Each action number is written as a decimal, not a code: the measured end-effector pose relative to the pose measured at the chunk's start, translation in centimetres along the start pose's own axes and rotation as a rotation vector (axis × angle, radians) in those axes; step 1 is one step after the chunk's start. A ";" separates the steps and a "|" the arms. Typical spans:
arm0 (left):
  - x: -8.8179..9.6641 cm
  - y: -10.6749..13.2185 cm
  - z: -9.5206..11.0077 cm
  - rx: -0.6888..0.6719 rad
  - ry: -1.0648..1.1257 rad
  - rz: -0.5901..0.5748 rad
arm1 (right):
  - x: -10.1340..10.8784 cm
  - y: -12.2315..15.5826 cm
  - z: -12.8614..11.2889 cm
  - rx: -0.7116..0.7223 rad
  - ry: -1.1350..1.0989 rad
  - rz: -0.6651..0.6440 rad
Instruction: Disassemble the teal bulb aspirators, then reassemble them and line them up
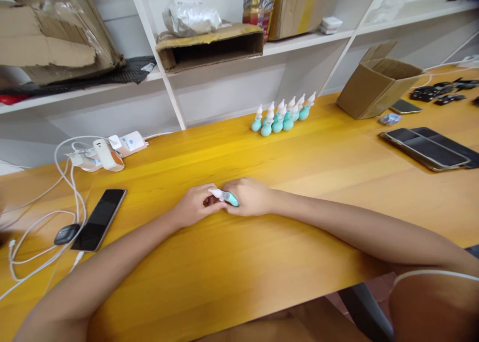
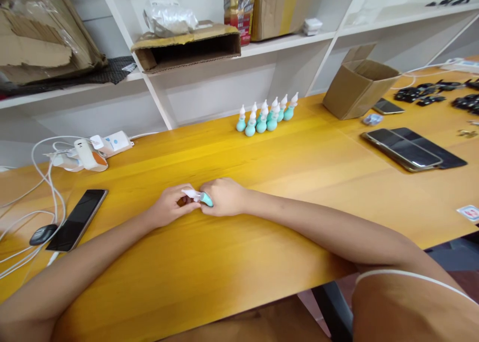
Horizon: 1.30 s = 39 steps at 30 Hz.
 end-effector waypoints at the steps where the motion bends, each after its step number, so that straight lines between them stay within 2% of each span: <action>1: 0.0 0.0 0.0 0.002 -0.017 -0.006 | 0.1 0.0 0.0 0.008 -0.004 0.001; 6: -0.2 0.0 1.0 -0.086 -0.079 -0.010 | 0.3 0.0 0.1 0.078 -0.048 -0.031; 10: -0.3 0.4 1.0 -0.124 -0.129 0.086 | 0.3 0.0 0.1 0.080 -0.046 -0.039; 14: 0.0 0.6 0.2 -0.070 -0.164 0.176 | 0.2 0.0 0.0 -0.006 0.019 -0.006; 18: 0.0 0.3 0.0 -0.020 -0.102 0.116 | 0.1 0.1 -0.2 -0.052 0.056 0.003; 24: 0.1 0.1 0.3 -0.026 -0.037 0.048 | 0.4 0.1 -0.1 -0.006 0.030 -0.027; 31: -0.1 0.2 0.5 -0.062 -0.049 0.078 | 0.7 0.2 0.2 0.057 -0.012 -0.055; 39: 0.1 0.1 0.0 0.013 0.084 0.093 | 0.6 0.1 0.5 -0.022 -0.003 -0.037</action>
Point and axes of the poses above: each hand's wrist, its own y-axis away from the middle knuckle, its own x-axis out of the back of the hand, z = x × y, the point moved 7 cm from there along -y, towards the middle knuckle, and after that the axes turned 2 degrees about y, right-handed, at the moved point
